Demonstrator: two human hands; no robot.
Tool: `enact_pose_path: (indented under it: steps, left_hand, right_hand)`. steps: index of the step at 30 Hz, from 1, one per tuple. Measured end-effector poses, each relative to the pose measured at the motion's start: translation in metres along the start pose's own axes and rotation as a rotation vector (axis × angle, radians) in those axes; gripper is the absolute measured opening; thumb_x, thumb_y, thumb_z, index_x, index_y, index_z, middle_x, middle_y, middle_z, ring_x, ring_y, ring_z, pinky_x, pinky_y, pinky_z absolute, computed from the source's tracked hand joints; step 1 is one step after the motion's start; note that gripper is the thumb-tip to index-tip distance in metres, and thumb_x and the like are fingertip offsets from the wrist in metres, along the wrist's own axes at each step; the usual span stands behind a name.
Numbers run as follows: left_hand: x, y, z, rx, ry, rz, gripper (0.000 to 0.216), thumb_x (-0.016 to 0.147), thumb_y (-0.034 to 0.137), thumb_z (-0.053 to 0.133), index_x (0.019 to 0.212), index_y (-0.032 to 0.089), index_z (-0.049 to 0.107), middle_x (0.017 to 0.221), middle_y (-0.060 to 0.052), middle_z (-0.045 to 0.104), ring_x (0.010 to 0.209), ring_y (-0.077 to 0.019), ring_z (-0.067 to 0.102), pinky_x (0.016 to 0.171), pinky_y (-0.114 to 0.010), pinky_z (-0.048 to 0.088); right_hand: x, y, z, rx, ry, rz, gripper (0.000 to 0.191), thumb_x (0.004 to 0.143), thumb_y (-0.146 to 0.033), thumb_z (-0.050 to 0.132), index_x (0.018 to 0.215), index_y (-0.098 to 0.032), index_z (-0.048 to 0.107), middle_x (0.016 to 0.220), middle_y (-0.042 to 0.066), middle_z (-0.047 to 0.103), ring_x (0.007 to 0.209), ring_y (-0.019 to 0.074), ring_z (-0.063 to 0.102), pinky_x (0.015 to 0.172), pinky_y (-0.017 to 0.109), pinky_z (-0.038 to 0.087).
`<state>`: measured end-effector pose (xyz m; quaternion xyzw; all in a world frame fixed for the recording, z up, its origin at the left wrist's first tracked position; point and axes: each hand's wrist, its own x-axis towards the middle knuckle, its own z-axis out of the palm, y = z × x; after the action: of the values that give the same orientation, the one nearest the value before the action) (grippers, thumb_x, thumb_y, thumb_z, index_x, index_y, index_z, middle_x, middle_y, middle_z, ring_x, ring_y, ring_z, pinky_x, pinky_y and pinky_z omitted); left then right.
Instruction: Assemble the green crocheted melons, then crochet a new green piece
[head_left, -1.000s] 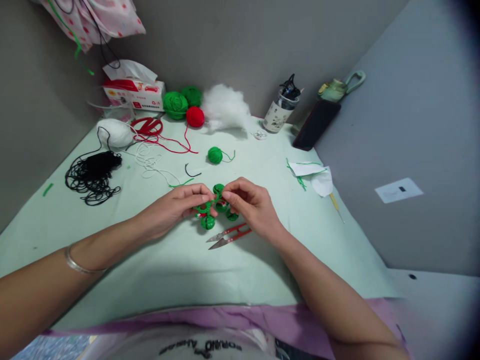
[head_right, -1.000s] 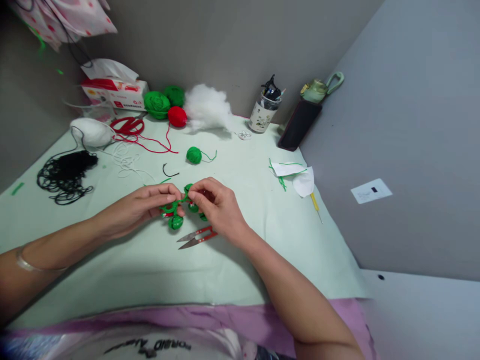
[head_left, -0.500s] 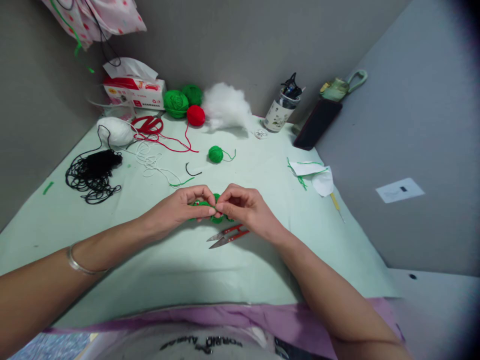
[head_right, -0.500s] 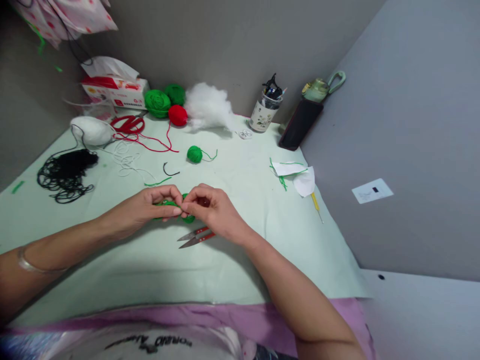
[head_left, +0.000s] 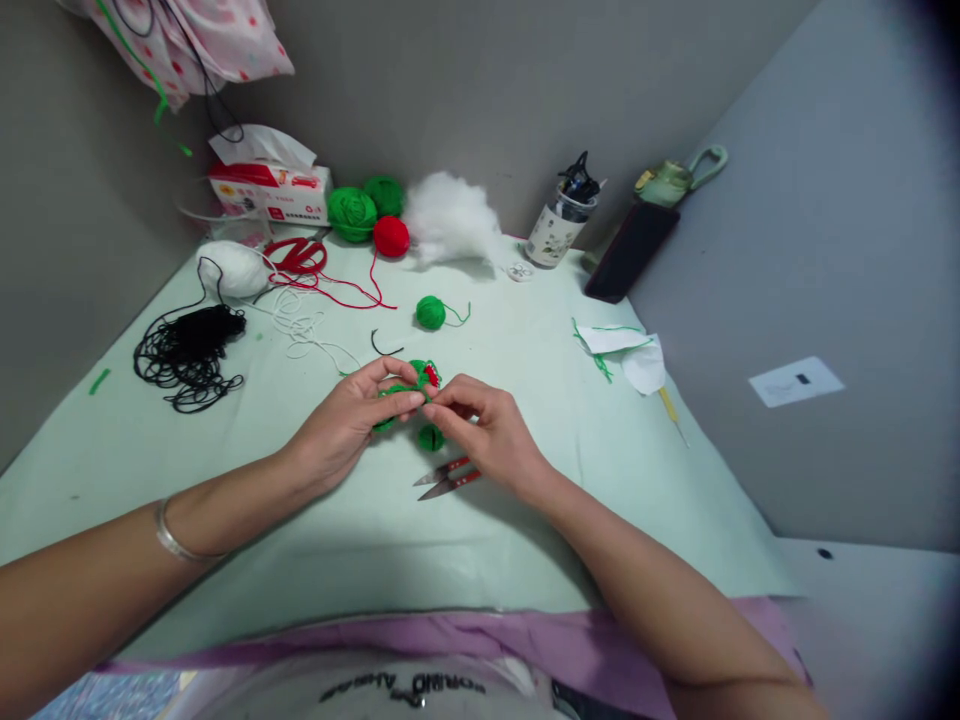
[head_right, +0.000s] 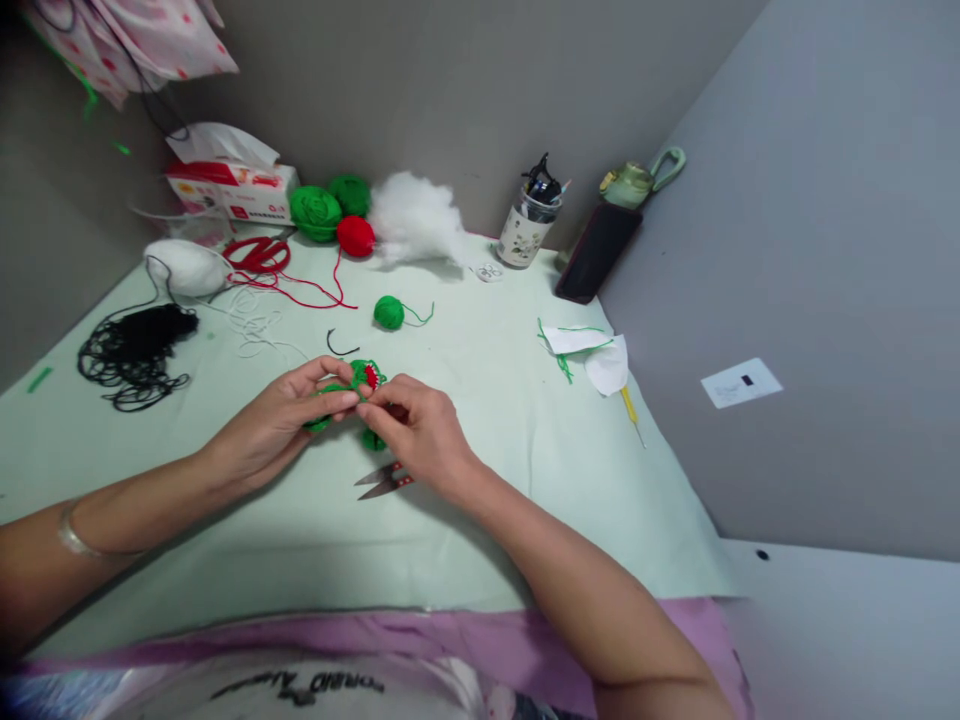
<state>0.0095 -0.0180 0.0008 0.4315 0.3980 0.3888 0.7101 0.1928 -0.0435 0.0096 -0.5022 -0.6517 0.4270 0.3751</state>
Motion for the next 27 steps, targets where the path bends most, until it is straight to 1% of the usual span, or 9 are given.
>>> enact_pose_path:
  steps: [6,8,10,13,16,19,23,25,27]
  left_hand:
    - [0.009,0.005,-0.012,0.126,0.113,0.156,0.016,0.079,0.023,0.081,0.087,0.022,0.068,0.086,0.002,0.07,0.074,-0.0147,0.057,0.071,-0.029,0.043]
    - [0.013,0.01,-0.018,0.162,0.149,0.2,0.014,0.079,0.024,0.08,0.09,0.024,0.071,0.092,0.001,0.072,0.074,-0.0154,0.057,0.069,-0.029,0.042]
    - [0.015,0.014,-0.024,0.251,0.128,0.216,0.014,0.082,0.027,0.078,0.096,0.026,0.076,0.1,-0.001,0.075,0.081,-0.0179,0.061,0.069,-0.03,0.043]
    - [0.014,0.018,-0.026,0.436,-0.001,0.18,0.019,0.085,0.035,0.076,0.101,0.027,0.081,0.103,-0.003,0.078,0.092,-0.0223,0.065,0.078,-0.032,0.046]
    - [0.009,0.022,-0.021,0.578,-0.088,0.165,0.016,0.085,0.038,0.076,0.093,0.026,0.082,0.095,-0.004,0.078,0.09,-0.0234,0.066,0.084,-0.035,0.047]
    - [0.004,0.025,-0.015,0.637,-0.209,0.197,0.015,0.085,0.039,0.075,0.086,0.025,0.08,0.093,-0.003,0.073,0.088,-0.0224,0.065,0.083,-0.034,0.047]
    - [-0.002,0.027,-0.009,0.582,-0.519,0.062,0.015,0.091,0.037,0.068,0.083,0.024,0.074,0.089,-0.001,0.07,0.084,-0.0201,0.063,0.079,-0.032,0.046]
    - [-0.003,0.026,-0.007,0.519,-0.584,-0.029,0.015,0.092,0.035,0.066,0.083,0.024,0.071,0.088,-0.002,0.071,0.081,-0.0196,0.061,0.075,-0.031,0.046]
    - [-0.004,0.024,-0.007,0.425,-0.581,-0.092,0.015,0.092,0.035,0.065,0.083,0.023,0.07,0.09,-0.003,0.072,0.081,-0.0196,0.061,0.073,-0.031,0.046]
  right_hand:
    - [-0.001,-0.013,-0.018,-0.13,-0.215,-0.036,0.025,0.09,-0.015,0.058,0.066,-0.019,0.06,0.074,-0.003,0.055,0.065,0.0104,0.047,0.06,0.026,0.034]
    - [-0.001,-0.015,-0.025,-0.097,-0.2,-0.061,0.023,0.091,-0.017,0.059,0.068,-0.019,0.061,0.076,-0.003,0.056,0.067,0.011,0.049,0.063,0.027,0.038]
    - [0.0,-0.014,-0.031,-0.012,-0.095,-0.099,0.02,0.092,-0.023,0.062,0.072,-0.021,0.065,0.08,-0.001,0.061,0.074,0.0134,0.056,0.07,0.029,0.043]
    - [0.002,-0.012,-0.035,0.181,0.018,-0.119,0.018,0.09,-0.029,0.068,0.073,-0.022,0.068,0.1,0.004,0.07,0.092,0.0183,0.064,0.083,0.034,0.049]
    - [0.003,-0.013,-0.035,0.451,-0.063,-0.07,0.02,0.089,-0.03,0.068,0.071,-0.022,0.066,0.101,0.005,0.074,0.095,0.0199,0.067,0.09,0.038,0.052]
    - [0.003,-0.015,-0.033,0.696,-0.171,0.01,0.025,0.09,-0.032,0.066,0.069,-0.022,0.058,0.076,0.002,0.068,0.077,0.0182,0.067,0.074,0.034,0.053]
    - [0.003,-0.017,-0.03,0.771,-0.213,0.093,0.03,0.089,-0.033,0.067,0.068,-0.022,0.048,0.061,-0.005,0.052,0.05,0.0102,0.049,0.048,0.024,0.036]
    - [0.004,-0.017,-0.031,0.77,-0.198,0.095,0.031,0.089,-0.031,0.066,0.067,-0.022,0.047,0.059,-0.006,0.049,0.047,0.0079,0.041,0.046,0.023,0.028]
    - [0.005,-0.018,-0.034,0.801,-0.148,0.093,0.031,0.088,-0.028,0.066,0.066,-0.021,0.045,0.059,-0.006,0.047,0.047,0.0074,0.039,0.046,0.023,0.024]
